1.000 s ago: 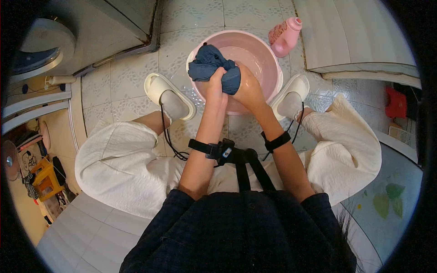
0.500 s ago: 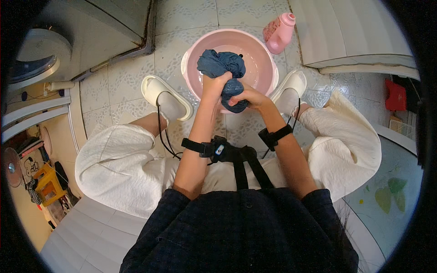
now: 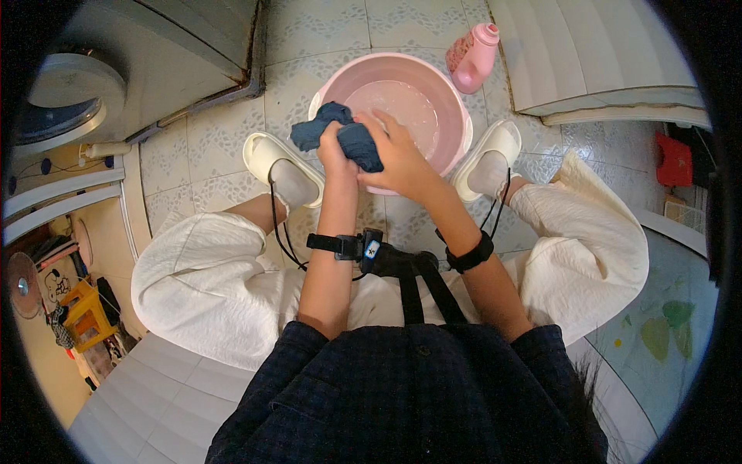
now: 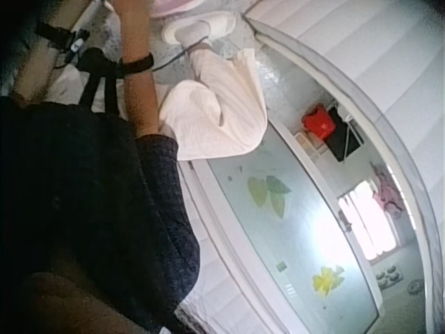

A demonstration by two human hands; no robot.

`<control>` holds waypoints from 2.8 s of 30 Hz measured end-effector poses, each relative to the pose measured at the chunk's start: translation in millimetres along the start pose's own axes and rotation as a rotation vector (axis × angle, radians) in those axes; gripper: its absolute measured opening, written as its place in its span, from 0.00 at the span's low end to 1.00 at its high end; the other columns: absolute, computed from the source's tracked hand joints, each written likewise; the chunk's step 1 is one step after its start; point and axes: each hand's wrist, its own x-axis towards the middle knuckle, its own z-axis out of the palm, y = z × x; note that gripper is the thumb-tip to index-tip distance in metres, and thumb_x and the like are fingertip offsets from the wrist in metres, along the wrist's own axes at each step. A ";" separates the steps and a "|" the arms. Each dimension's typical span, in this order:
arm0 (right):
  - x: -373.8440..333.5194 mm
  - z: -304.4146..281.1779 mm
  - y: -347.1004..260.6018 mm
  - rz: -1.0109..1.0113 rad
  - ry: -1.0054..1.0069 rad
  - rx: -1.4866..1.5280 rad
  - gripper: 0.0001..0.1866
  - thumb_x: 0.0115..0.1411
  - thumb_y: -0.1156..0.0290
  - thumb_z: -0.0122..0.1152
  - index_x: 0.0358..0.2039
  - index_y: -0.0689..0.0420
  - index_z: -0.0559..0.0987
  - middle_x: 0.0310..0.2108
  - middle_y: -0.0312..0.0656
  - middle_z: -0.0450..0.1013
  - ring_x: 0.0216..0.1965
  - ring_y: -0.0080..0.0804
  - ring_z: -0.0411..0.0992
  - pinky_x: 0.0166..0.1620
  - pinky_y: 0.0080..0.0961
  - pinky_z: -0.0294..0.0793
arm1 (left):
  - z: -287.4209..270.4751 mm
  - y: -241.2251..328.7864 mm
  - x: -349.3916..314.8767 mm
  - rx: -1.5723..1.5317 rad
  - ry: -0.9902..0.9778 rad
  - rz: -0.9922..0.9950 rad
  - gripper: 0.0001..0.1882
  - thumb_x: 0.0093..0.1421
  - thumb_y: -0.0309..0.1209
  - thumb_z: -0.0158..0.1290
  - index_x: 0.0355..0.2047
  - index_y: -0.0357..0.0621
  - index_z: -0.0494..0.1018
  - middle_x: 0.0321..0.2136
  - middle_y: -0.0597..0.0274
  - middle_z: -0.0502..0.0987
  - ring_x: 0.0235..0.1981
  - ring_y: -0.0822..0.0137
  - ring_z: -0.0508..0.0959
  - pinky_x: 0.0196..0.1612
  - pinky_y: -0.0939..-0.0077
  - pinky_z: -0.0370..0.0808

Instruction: Hand-washing a dark garment in a pink plastic basin on a tiled floor.

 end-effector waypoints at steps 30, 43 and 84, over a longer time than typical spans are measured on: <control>-27.6 22.3 91.6 0.754 -0.242 1.394 0.26 0.42 0.85 0.62 0.46 0.62 0.70 0.41 0.42 0.70 0.41 0.29 0.69 0.43 0.27 0.71 | 57.0 -3.8 -60.4 0.941 -0.433 0.429 0.20 0.43 0.25 0.57 0.40 0.35 0.71 0.38 0.57 0.75 0.38 0.64 0.75 0.43 0.72 0.71; 9.3 -23.9 53.2 0.323 -0.099 0.896 0.43 0.47 0.68 0.68 0.59 0.67 0.54 0.55 0.50 0.59 0.55 0.35 0.60 0.56 0.27 0.60 | 44.4 -25.5 -61.9 1.167 -0.354 0.526 0.14 0.43 0.33 0.56 0.29 0.36 0.73 0.25 0.46 0.76 0.29 0.51 0.78 0.31 0.65 0.72; 15.4 1.8 92.0 0.818 0.841 1.610 0.17 0.58 0.56 0.48 0.27 0.60 0.70 0.23 0.41 0.68 0.27 0.37 0.69 0.37 0.31 0.71 | 6.7 -67.6 -46.8 1.554 -0.131 0.874 0.23 0.38 0.32 0.60 0.38 0.40 0.72 0.35 0.44 0.74 0.40 0.48 0.74 0.44 0.62 0.70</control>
